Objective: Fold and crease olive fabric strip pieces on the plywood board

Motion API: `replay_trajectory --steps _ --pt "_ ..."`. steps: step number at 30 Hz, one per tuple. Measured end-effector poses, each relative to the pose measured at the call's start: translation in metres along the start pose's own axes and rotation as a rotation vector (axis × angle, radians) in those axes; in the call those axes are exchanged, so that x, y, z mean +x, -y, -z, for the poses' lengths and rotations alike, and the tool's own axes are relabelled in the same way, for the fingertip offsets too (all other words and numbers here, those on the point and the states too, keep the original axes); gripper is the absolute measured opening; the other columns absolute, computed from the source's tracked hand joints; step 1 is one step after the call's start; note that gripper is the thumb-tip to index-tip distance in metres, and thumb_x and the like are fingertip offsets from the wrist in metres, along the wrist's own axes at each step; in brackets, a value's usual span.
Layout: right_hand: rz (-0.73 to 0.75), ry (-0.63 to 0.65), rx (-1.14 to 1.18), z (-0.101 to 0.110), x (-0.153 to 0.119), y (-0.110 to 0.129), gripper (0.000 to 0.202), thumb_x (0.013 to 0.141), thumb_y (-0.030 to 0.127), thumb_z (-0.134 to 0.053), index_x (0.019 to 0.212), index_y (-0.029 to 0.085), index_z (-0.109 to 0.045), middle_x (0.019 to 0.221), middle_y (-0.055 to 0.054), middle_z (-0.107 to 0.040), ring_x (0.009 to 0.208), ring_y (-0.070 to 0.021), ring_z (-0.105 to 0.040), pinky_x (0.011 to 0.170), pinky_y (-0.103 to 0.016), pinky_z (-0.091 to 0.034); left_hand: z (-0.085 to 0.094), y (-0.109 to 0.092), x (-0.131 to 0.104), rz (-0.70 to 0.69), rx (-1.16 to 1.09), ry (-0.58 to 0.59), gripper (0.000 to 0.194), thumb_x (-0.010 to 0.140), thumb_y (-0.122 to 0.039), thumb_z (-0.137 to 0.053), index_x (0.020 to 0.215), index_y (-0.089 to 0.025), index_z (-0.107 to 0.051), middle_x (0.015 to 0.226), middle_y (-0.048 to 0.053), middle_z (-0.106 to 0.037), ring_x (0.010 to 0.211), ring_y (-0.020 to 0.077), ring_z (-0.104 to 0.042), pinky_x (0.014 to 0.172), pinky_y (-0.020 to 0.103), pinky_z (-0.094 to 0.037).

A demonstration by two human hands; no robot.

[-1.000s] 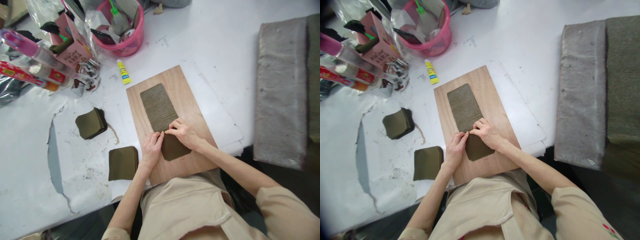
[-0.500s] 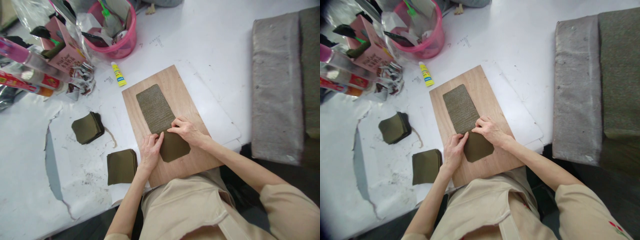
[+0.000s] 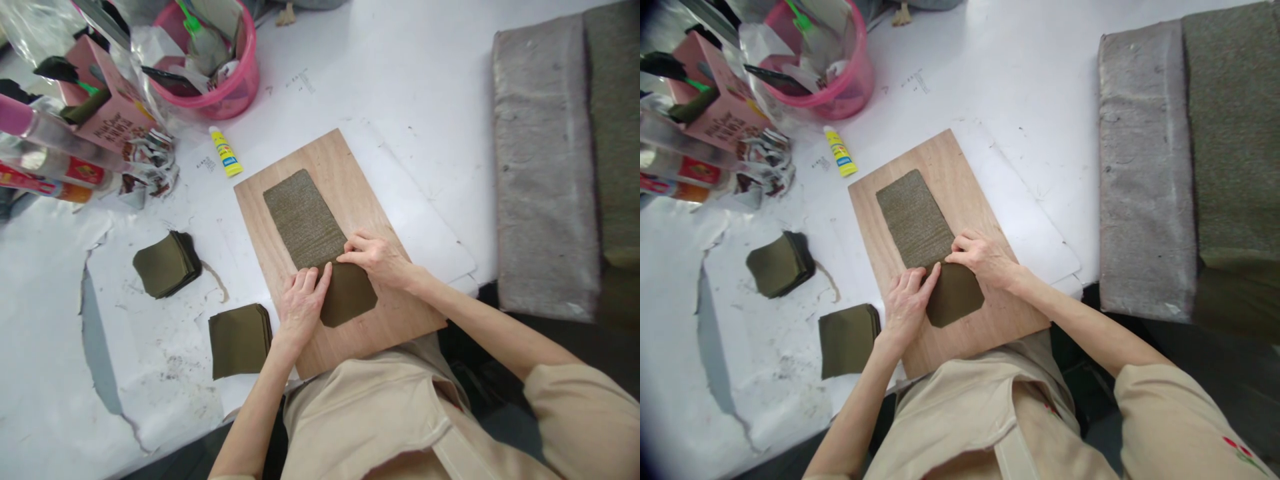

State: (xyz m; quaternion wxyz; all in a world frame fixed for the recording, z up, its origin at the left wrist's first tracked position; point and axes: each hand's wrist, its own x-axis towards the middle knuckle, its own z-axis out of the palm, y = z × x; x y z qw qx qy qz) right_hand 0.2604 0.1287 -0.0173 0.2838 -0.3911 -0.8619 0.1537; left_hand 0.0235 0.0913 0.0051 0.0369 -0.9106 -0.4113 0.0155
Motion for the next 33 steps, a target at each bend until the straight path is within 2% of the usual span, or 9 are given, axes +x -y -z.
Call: replay_trajectory --steps 7,15,19,24,33 --pt "-0.037 -0.003 0.014 0.001 -0.006 -0.004 0.029 0.098 0.017 -0.044 0.102 0.022 -0.072 0.094 -0.008 -0.061 0.091 -0.0191 -0.051 0.079 -0.032 -0.048 0.004 0.002 0.006 -0.064 -0.046 0.012 0.052 0.093 -0.008 -0.044 0.143 -0.017 -0.039 0.120 0.014 -0.058 0.115 0.0268 -0.053 0.092 0.041 -0.045" --pt "-0.033 -0.016 -0.040 0.001 -0.007 -0.006 0.031 0.099 0.017 -0.041 0.102 0.020 -0.071 0.093 -0.007 -0.061 0.089 -0.0180 -0.051 0.075 -0.030 -0.047 0.010 0.000 0.017 -0.082 -0.032 0.092 0.053 0.092 -0.009 -0.047 0.144 -0.017 -0.038 0.111 0.012 -0.058 0.103 0.0253 -0.055 0.084 0.039 -0.046" --pt "-0.034 -0.018 -0.032 0.002 -0.009 -0.008 0.027 0.098 0.017 -0.043 0.102 0.019 -0.070 0.095 -0.007 -0.062 0.091 -0.0187 -0.052 0.077 -0.030 -0.048 0.009 -0.002 0.020 -0.078 -0.032 0.072 0.053 0.093 -0.010 -0.044 0.144 -0.021 -0.037 0.108 0.011 -0.058 0.099 0.0239 -0.054 0.083 0.038 -0.045" --pt "-0.044 -0.033 -0.024 0.002 -0.010 -0.009 0.026 0.097 0.017 -0.044 0.099 0.019 -0.070 0.093 -0.007 -0.063 0.090 -0.0190 -0.053 0.076 -0.031 -0.048 0.009 -0.003 0.021 -0.087 -0.076 0.048 0.055 0.092 -0.006 -0.042 0.145 -0.020 -0.036 0.116 0.012 -0.057 0.107 0.0242 -0.052 0.087 0.039 -0.044" --pt "-0.017 -0.020 -0.055 0.002 -0.012 -0.009 0.028 0.098 0.016 -0.042 0.099 0.017 -0.070 0.094 -0.007 -0.061 0.091 -0.0186 -0.051 0.078 -0.030 -0.049 0.017 -0.005 0.031 -0.082 -0.064 0.144 0.056 0.091 -0.007 -0.047 0.144 -0.019 -0.035 0.112 0.011 -0.056 0.101 0.0241 -0.053 0.081 0.037 -0.044"
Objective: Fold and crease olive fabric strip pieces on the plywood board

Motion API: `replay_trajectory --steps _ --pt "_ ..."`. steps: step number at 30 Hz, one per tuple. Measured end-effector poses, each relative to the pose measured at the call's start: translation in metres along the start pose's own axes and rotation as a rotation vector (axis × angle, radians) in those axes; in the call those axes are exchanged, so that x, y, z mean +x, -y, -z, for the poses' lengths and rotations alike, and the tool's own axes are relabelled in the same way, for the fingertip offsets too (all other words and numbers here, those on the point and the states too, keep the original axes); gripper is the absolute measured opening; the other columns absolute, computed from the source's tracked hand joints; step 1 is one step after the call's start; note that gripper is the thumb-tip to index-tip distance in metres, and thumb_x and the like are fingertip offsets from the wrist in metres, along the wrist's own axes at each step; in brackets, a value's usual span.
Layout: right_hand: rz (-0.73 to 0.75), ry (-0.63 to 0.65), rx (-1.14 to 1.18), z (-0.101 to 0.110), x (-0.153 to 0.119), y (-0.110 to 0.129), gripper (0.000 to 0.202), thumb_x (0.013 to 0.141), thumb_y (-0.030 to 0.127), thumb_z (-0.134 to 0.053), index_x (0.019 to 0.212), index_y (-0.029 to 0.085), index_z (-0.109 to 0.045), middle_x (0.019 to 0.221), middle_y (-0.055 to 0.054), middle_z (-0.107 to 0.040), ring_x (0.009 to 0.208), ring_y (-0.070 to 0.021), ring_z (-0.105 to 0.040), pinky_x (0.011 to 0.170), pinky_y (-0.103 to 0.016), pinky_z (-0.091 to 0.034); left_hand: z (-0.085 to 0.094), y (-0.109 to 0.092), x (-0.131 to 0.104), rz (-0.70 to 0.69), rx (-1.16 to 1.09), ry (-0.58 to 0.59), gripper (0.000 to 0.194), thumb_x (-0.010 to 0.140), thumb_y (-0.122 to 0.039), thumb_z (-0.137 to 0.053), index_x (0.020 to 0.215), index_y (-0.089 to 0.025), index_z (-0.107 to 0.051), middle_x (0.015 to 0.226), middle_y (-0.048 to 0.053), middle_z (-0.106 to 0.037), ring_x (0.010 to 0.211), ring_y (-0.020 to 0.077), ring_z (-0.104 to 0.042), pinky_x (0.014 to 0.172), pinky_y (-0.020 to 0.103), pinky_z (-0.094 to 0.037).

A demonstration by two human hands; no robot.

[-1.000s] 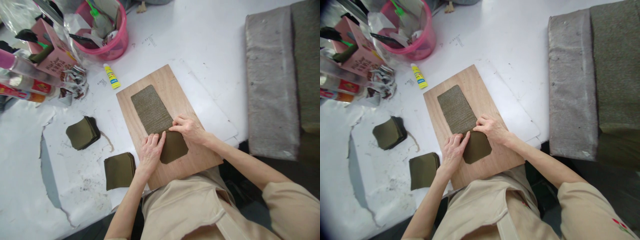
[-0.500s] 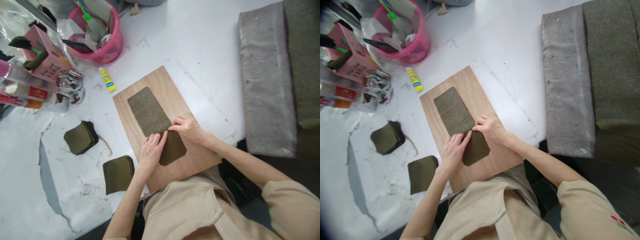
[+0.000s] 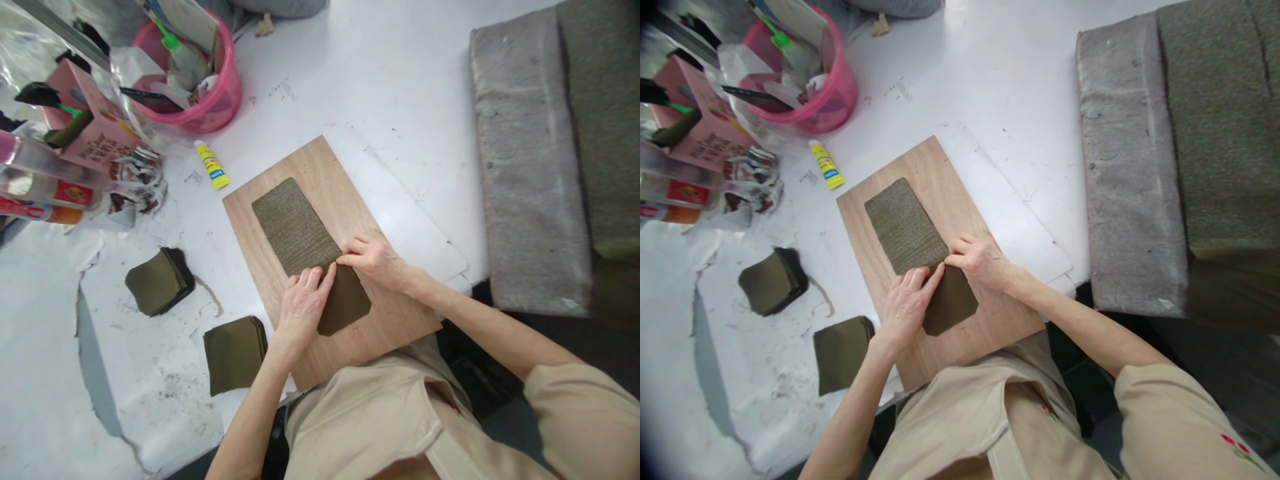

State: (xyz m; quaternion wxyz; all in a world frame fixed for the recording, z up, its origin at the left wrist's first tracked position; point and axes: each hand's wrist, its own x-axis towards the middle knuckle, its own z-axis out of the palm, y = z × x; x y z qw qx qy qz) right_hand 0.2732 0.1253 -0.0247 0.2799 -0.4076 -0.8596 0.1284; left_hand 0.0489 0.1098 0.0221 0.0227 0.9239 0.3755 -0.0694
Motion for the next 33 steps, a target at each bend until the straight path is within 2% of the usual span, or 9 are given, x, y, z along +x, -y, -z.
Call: replay_trajectory --steps 9,14,18,21,25,30,33 --pt "-0.018 0.020 -0.004 0.008 -0.006 0.000 0.026 0.097 0.016 -0.045 0.109 0.016 -0.069 0.096 -0.009 -0.061 0.092 -0.0189 -0.051 0.079 -0.031 -0.049 0.008 -0.005 0.007 0.010 0.060 0.033 0.055 0.093 -0.007 -0.044 0.145 -0.023 -0.034 0.103 0.007 -0.055 0.094 0.0218 -0.052 0.075 0.034 -0.042" --pt "-0.142 -0.022 0.007 0.008 -0.010 0.006 0.025 0.097 0.017 -0.047 0.107 0.021 -0.070 0.098 -0.007 -0.062 0.096 -0.0191 -0.052 0.083 -0.032 -0.050 0.013 -0.009 0.013 0.033 0.089 0.094 0.057 0.093 -0.010 -0.046 0.147 -0.024 -0.031 0.101 0.007 -0.053 0.092 0.0232 -0.051 0.074 0.036 -0.043" --pt "-0.180 -0.020 -0.012 0.006 -0.011 0.013 0.028 0.096 0.017 -0.048 0.115 0.022 -0.068 0.104 -0.008 -0.062 0.100 -0.0197 -0.053 0.089 -0.034 -0.048 0.011 -0.012 0.012 0.051 0.086 0.088 0.054 0.093 -0.012 -0.049 0.144 -0.023 -0.037 0.101 0.008 -0.054 0.093 0.0243 -0.052 0.074 0.036 -0.045" --pt "-0.153 0.024 -0.066 0.006 -0.011 0.017 0.030 0.096 0.018 -0.048 0.119 0.022 -0.067 0.107 -0.009 -0.063 0.102 -0.0213 -0.053 0.089 -0.035 -0.049 0.004 -0.013 0.004 0.101 0.062 0.038 0.052 0.093 -0.011 -0.047 0.143 -0.022 -0.038 0.109 0.010 -0.055 0.099 0.0247 -0.053 0.078 0.037 -0.046" --pt "-0.138 0.035 -0.104 0.007 -0.012 0.018 0.033 0.096 0.016 -0.046 0.123 0.024 -0.065 0.110 -0.009 -0.062 0.102 -0.0221 -0.053 0.088 -0.036 -0.049 -0.011 -0.016 -0.018 0.215 0.026 -0.066 0.048 0.092 -0.008 -0.047 0.140 -0.016 -0.043 0.119 0.013 -0.054 0.107 0.0261 -0.051 0.087 0.038 -0.047" --pt "-0.133 0.039 -0.134 0.007 -0.015 0.019 0.036 0.097 0.014 -0.043 0.125 0.023 -0.063 0.114 -0.010 -0.060 0.103 -0.0222 -0.051 0.090 -0.037 -0.050 -0.032 -0.019 -0.050 0.400 -0.033 -0.231 0.040 0.092 -0.008 -0.046 0.131 -0.013 -0.051 0.110 0.012 -0.059 0.096 0.0244 -0.056 0.081 0.036 -0.048" --pt "-0.148 -0.001 -0.103 0.006 -0.017 0.017 0.034 0.098 0.016 -0.042 0.121 0.024 -0.065 0.111 -0.009 -0.061 0.103 -0.0222 -0.052 0.091 -0.038 -0.050 -0.038 -0.022 -0.063 0.462 -0.094 -0.336 0.031 0.093 -0.013 -0.049 0.124 -0.014 -0.057 0.103 0.010 -0.062 0.090 0.0230 -0.057 0.079 0.035 -0.046"
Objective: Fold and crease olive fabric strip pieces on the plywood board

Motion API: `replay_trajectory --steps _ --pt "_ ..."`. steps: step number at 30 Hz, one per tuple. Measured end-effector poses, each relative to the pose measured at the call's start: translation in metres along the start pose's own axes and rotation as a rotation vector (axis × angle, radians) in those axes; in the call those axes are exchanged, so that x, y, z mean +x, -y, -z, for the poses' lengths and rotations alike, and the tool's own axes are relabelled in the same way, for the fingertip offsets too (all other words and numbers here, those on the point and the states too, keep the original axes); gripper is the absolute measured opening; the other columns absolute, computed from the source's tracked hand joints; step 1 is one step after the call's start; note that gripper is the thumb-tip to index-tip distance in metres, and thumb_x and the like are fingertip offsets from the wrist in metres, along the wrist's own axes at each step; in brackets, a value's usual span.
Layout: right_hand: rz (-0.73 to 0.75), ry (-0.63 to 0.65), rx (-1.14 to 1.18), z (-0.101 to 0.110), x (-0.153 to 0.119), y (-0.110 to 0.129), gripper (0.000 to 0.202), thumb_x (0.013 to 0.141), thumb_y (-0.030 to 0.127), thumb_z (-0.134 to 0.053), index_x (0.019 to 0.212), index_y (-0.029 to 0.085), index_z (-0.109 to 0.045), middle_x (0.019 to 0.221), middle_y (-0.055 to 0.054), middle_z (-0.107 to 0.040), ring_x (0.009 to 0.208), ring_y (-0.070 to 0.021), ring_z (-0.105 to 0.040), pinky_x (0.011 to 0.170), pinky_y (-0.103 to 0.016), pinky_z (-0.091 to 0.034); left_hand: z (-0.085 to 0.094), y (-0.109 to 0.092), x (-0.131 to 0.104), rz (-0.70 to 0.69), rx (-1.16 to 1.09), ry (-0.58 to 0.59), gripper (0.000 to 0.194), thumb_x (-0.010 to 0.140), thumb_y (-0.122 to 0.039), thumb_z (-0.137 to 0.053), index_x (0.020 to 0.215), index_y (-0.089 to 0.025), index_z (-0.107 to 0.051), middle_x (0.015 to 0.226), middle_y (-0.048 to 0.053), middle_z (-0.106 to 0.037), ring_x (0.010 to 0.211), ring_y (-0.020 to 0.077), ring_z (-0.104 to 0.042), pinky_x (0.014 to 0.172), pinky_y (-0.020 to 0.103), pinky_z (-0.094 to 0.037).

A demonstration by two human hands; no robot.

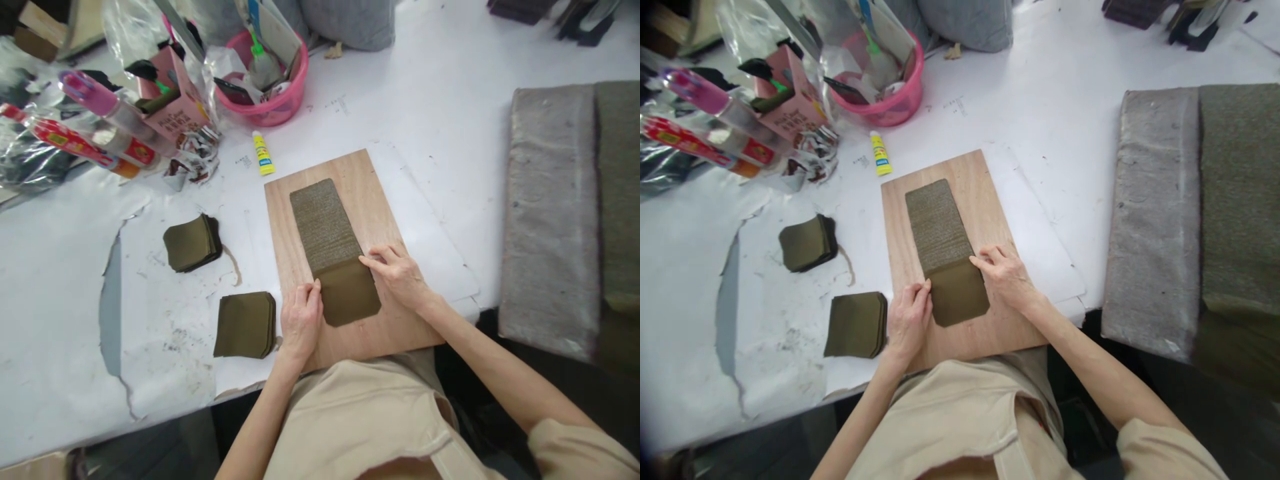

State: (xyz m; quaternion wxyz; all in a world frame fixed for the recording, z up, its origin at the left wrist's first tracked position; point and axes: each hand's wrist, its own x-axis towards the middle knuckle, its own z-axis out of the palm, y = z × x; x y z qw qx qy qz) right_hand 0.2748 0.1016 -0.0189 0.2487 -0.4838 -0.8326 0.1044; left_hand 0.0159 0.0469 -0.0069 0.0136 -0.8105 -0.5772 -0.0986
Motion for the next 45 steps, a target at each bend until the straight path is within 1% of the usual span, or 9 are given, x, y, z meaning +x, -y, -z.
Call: replay_trajectory --steps 8,14,17,22,28,31,35,39,45 --pt "-0.108 -0.076 0.135 0.004 0.008 0.010 0.024 0.097 0.018 -0.046 0.106 0.024 -0.067 0.104 -0.006 -0.064 0.100 -0.0218 -0.056 0.086 -0.038 -0.050 0.002 0.004 -0.008 0.058 -0.142 -0.037 0.018 0.094 -0.017 -0.051 0.109 -0.016 -0.061 0.100 0.009 -0.063 0.092 0.0235 -0.055 0.082 0.036 -0.044" --pt "-0.024 0.149 0.036 0.000 0.035 0.036 0.010 0.093 0.019 -0.056 0.099 0.018 -0.064 0.099 -0.008 -0.065 0.098 -0.0235 -0.056 0.085 -0.037 -0.048 -0.001 0.005 -0.008 0.063 -0.181 -0.056 0.016 0.095 -0.018 -0.050 0.106 -0.016 -0.061 0.099 0.008 -0.062 0.092 0.0235 -0.054 0.083 0.036 -0.044" --pt "-0.023 0.235 -0.033 0.001 0.047 0.037 0.002 0.089 0.019 -0.062 0.090 0.018 -0.063 0.094 -0.007 -0.064 0.095 -0.0242 -0.056 0.082 -0.037 -0.047 0.000 0.005 -0.008 0.075 -0.214 -0.053 0.016 0.095 -0.018 -0.049 0.106 -0.016 -0.061 0.098 0.008 -0.062 0.092 0.0234 -0.054 0.082 0.036 -0.044" --pt "-0.022 0.358 -0.047 0.008 0.063 0.036 0.009 0.084 0.018 -0.068 0.082 0.019 -0.060 0.086 -0.004 -0.063 0.087 -0.0213 -0.054 0.076 -0.033 -0.043 0.003 0.010 -0.004 0.121 -0.366 -0.042 0.014 0.096 -0.019 -0.048 0.101 -0.018 -0.062 0.096 0.006 -0.061 0.092 0.0212 -0.055 0.083 0.034 -0.045" --pt "0.064 0.307 -0.077 0.012 0.063 0.038 0.013 0.084 0.015 -0.065 0.075 0.021 -0.056 0.084 -0.004 -0.061 0.086 -0.0209 -0.051 0.075 -0.032 -0.039 0.005 0.015 0.011 0.168 -0.465 -0.078 0.019 0.096 -0.020 -0.050 0.110 -0.019 -0.063 0.103 0.007 -0.059 0.096 0.0196 -0.056 0.085 0.032 -0.047" --pt "0.096 0.255 -0.028 0.016 0.057 0.036 0.011 0.087 0.018 -0.063 0.078 0.021 -0.057 0.081 -0.002 -0.063 0.086 -0.0208 -0.052 0.077 -0.034 -0.038 0.005 0.013 0.024 0.098 -0.414 -0.090 0.025 0.096 -0.022 -0.051 0.118 -0.021 -0.062 0.109 0.009 -0.057 0.102 0.0215 -0.054 0.089 0.035 -0.047" --pt "0.081 0.199 0.073 0.019 0.050 0.028 0.009 0.089 0.022 -0.062 0.080 0.022 -0.061 0.079 -0.001 -0.065 0.086 -0.0199 -0.055 0.078 -0.034 -0.040 0.005 0.009 0.039 -0.013 -0.384 -0.065 0.019 0.095 -0.027 -0.053 0.106 -0.022 -0.068 0.102 0.007 -0.058 0.100 0.0221 -0.052 0.086 0.036 -0.047" --pt "0.056 0.183 0.111 0.018 0.046 0.021 0.007 0.091 0.027 -0.062 0.088 0.023 -0.066 0.084 -0.002 -0.068 0.086 -0.0197 -0.056 0.078 -0.033 -0.043 0.008 0.011 0.041 -0.017 -0.507 -0.041 0.021 0.097 -0.029 -0.050 0.094 -0.020 -0.069 0.091 0.006 -0.059 0.091 0.0195 -0.054 0.080 0.033 -0.046" --pt "0.145 0.197 0.109 0.013 0.046 0.015 0.016 0.093 0.033 -0.059 0.088 0.024 -0.072 0.087 -0.002 -0.071 0.087 -0.0193 -0.054 0.079 -0.034 -0.043 0.014 0.013 0.040 -0.003 -0.637 -0.014 0.017 0.093 -0.033 -0.059 0.100 -0.020 -0.067 0.089 0.003 -0.061 0.089 0.0184 -0.057 0.079 0.031 -0.046"
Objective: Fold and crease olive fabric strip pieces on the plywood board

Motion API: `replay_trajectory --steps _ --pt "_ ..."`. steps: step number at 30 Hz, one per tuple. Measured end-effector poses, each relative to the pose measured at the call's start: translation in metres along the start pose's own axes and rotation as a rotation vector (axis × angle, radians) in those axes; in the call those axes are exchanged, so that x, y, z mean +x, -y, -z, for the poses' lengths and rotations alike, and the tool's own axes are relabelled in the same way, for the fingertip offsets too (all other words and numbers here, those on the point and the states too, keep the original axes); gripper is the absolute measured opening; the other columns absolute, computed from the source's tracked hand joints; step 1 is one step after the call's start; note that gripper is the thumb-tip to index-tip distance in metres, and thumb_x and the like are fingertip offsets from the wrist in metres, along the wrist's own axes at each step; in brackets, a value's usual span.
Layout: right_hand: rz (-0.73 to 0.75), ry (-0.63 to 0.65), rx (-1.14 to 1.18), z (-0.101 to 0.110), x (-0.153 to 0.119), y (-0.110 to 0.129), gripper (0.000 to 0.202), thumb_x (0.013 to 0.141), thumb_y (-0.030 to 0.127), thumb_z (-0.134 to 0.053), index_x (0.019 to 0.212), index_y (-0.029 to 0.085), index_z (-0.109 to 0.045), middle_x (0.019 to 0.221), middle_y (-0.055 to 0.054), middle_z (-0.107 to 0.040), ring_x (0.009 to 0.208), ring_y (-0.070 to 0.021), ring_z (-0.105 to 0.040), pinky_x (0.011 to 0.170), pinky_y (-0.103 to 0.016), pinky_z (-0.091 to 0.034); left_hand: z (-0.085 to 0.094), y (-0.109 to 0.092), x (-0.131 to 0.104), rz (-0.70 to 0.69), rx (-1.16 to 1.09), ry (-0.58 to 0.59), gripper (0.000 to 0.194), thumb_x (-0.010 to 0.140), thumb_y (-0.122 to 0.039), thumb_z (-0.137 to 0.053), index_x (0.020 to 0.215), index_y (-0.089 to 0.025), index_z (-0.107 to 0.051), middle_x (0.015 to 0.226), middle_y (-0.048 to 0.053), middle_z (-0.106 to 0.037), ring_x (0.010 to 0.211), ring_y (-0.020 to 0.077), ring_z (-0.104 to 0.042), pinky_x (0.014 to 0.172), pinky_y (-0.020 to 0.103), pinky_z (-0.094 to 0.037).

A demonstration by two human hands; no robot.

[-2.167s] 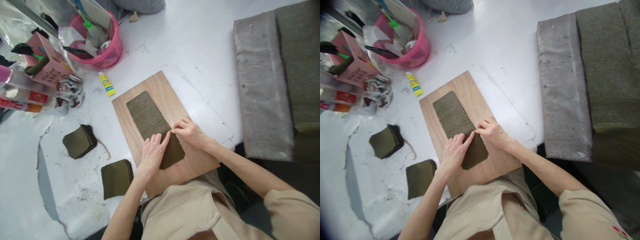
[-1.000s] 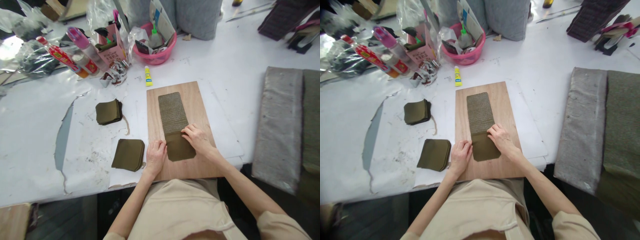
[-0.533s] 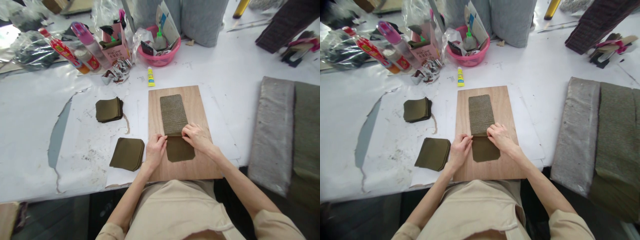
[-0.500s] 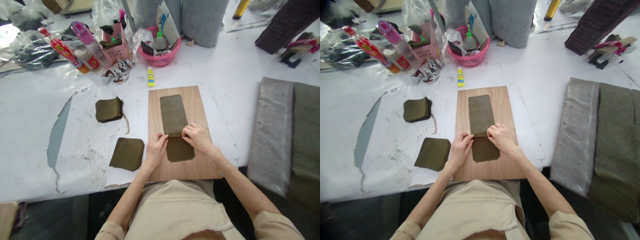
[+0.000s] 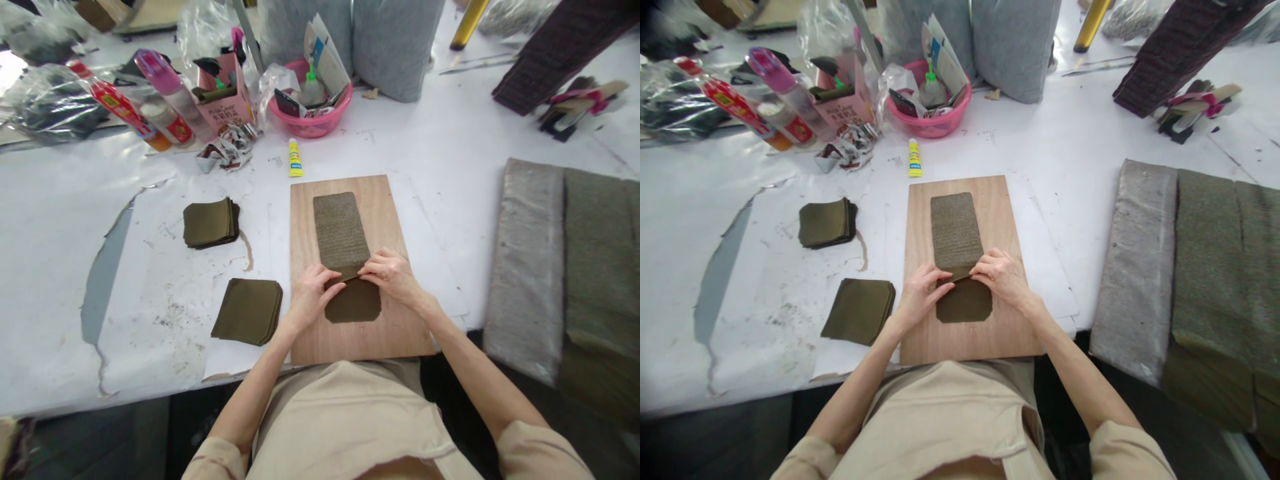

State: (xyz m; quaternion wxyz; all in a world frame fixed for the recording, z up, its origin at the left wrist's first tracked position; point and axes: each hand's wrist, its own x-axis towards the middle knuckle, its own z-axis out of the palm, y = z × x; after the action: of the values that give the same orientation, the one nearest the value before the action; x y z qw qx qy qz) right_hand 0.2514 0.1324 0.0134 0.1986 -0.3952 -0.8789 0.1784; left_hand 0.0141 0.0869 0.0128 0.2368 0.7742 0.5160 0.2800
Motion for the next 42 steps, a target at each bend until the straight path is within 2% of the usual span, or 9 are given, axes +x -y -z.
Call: replay_trajectory --steps 4,7,15,20,23,26,32,37,42 --pt "0.000 -0.028 0.016 -0.001 0.001 -0.002 0.017 0.093 0.032 -0.059 0.088 0.024 -0.073 0.087 -0.003 -0.069 0.087 -0.0195 -0.053 0.079 -0.035 -0.045 -0.005 -0.004 0.010 -0.050 0.166 0.047 0.021 0.096 -0.031 -0.052 0.091 -0.019 -0.069 0.084 0.005 -0.063 0.081 0.0183 -0.058 0.074 0.031 -0.046" --pt "-0.007 -0.061 0.035 -0.002 0.002 -0.001 0.016 0.092 0.031 -0.060 0.087 0.024 -0.074 0.090 -0.003 -0.068 0.088 -0.0194 -0.054 0.079 -0.034 -0.047 -0.008 -0.005 0.015 -0.068 0.201 0.093 0.020 0.096 -0.031 -0.054 0.090 -0.018 -0.068 0.083 0.004 -0.063 0.080 0.0183 -0.058 0.073 0.031 -0.046" --pt "-0.121 -0.119 0.093 -0.008 -0.003 -0.009 0.013 0.087 0.030 -0.065 0.078 0.026 -0.074 0.104 -0.004 -0.065 0.100 -0.0208 -0.056 0.082 -0.037 -0.051 -0.004 0.005 0.006 0.005 0.077 0.060 0.022 0.098 -0.027 -0.049 0.087 -0.019 -0.066 0.084 0.004 -0.065 0.080 0.0177 -0.061 0.075 0.030 -0.047" --pt "-0.242 -0.202 0.176 -0.001 -0.007 -0.013 0.014 0.090 0.027 -0.060 0.084 0.025 -0.072 0.101 -0.004 -0.065 0.098 -0.0208 -0.060 0.086 -0.039 -0.051 0.002 0.014 -0.001 0.080 0.002 0.042 0.019 0.097 -0.027 -0.050 0.088 -0.019 -0.065 0.086 0.003 -0.066 0.083 0.0177 -0.061 0.077 0.030 -0.047" --pt "-0.228 -0.239 0.189 0.004 -0.004 -0.003 0.013 0.091 0.027 -0.058 0.093 0.026 -0.071 0.099 -0.004 -0.067 0.098 -0.0210 -0.061 0.087 -0.039 -0.051 0.004 0.014 -0.002 0.083 -0.031 0.036 0.019 0.097 -0.027 -0.050 0.089 -0.020 -0.065 0.086 0.003 -0.066 0.083 0.0175 -0.061 0.077 0.030 -0.047" --pt "-0.178 -0.204 0.184 0.001 0.001 0.007 0.014 0.092 0.028 -0.057 0.097 0.026 -0.071 0.099 -0.004 -0.068 0.098 -0.0219 -0.061 0.087 -0.040 -0.051 0.003 0.012 -0.004 0.068 -0.036 0.032 0.020 0.097 -0.028 -0.049 0.089 -0.020 -0.065 0.086 0.003 -0.066 0.083 0.0179 -0.061 0.076 0.030 -0.047" --pt "-0.319 -0.270 0.265 -0.014 0.003 0.004 0.018 0.092 0.024 -0.052 0.099 0.026 -0.069 0.095 -0.003 -0.065 0.088 -0.0191 -0.064 0.077 -0.035 -0.053 0.000 0.010 -0.008 0.047 -0.081 0.023 0.020 0.098 -0.026 -0.047 0.091 -0.020 -0.064 0.087 0.004 -0.064 0.085 0.0179 -0.061 0.077 0.031 -0.048" --pt "-0.340 -0.372 0.100 -0.012 0.003 0.001 0.016 0.092 0.028 -0.054 0.096 0.026 -0.070 0.093 -0.005 -0.064 0.089 -0.0218 -0.062 0.078 -0.038 -0.052 -0.002 0.007 -0.008 0.006 -0.094 0.018 0.018 0.098 -0.022 -0.047 0.095 -0.020 -0.064 0.091 0.005 -0.064 0.089 0.0186 -0.062 0.080 0.031 -0.049" --pt "-0.495 -0.482 0.353 -0.013 0.002 -0.002 0.018 0.089 0.033 -0.058 0.093 0.020 -0.069 0.089 -0.005 -0.064 0.073 -0.0166 -0.061 0.065 -0.031 -0.053 -0.001 0.010 -0.011 0.034 -0.122 -0.003 0.016 0.097 -0.021 -0.049 0.095 -0.020 -0.065 0.090 0.005 -0.066 0.088 0.0185 -0.063 0.080 0.031 -0.050"
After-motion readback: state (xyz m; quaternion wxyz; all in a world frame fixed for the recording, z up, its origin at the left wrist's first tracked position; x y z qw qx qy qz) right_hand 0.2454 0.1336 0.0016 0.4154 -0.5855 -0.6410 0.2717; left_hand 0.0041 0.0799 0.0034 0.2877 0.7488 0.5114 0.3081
